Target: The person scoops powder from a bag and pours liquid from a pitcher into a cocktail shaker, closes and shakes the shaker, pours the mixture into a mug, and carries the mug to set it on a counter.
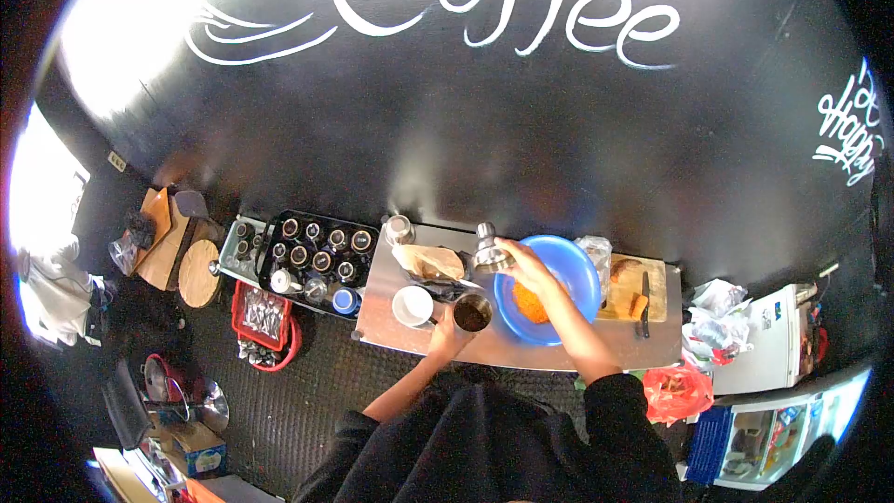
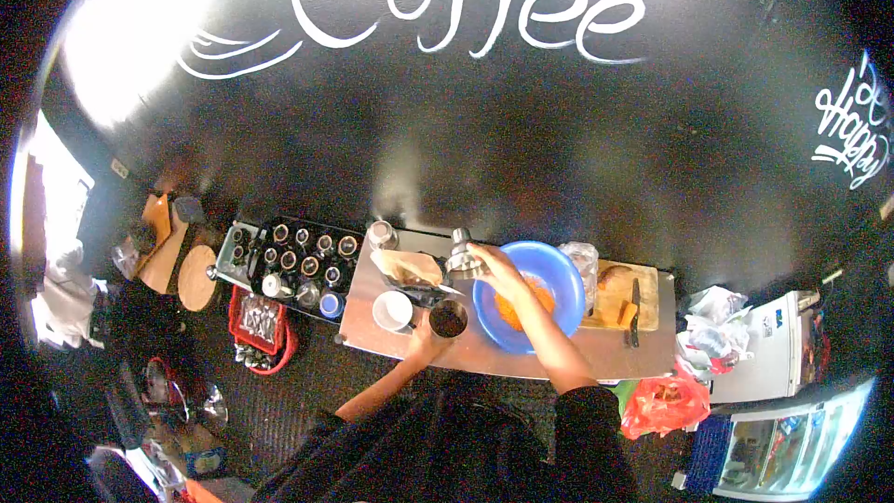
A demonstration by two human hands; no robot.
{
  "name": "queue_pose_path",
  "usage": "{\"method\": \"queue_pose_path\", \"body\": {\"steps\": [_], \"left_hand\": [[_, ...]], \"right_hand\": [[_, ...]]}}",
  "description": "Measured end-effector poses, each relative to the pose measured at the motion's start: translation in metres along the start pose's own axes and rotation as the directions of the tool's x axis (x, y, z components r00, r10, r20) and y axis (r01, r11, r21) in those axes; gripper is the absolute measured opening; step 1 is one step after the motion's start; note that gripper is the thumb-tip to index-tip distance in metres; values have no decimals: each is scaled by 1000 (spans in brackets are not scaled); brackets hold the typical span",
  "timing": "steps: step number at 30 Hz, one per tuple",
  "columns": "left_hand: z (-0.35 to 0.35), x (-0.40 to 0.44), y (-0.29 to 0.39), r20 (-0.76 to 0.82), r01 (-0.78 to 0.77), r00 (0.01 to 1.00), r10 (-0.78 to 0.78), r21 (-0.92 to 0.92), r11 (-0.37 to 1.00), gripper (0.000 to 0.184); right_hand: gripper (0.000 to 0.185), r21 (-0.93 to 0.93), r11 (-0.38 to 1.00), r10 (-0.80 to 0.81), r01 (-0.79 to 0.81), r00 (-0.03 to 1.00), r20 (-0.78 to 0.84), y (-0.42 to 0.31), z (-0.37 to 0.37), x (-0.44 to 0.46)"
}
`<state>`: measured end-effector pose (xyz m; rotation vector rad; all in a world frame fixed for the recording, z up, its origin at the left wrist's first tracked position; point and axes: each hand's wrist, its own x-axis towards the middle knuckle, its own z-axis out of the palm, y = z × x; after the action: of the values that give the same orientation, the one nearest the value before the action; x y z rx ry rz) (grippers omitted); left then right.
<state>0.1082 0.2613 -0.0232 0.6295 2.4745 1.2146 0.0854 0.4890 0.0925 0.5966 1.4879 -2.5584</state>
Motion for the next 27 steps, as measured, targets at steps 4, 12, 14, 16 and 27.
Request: {"method": "queue_pose_path", "body": {"steps": [4,12,14,16,27], "left_hand": [[-8,9,11,68,-60,995,74,-192,980,90],[-12,12,11,36,-178,981,191,-229,957,93],[-14,13,13,51,-166,982,183,-237,957,91],[-14,14,10,34,-198,977,210,-216,956,88],[-18,18,2,77,-258,957,281,-228,939,86]], "right_hand": [[43,-171,947,-282,271,958,-45,50,-1,-25],[74,-785,379,-749,490,661,51,86,33,-68],[72,-774,401,-737,490,674,45,94,35,-69],[71,-793,362,-756,491,652,59,91,45,-75],[76,-799,410,-710,439,704,23,110,56,-75]]}}
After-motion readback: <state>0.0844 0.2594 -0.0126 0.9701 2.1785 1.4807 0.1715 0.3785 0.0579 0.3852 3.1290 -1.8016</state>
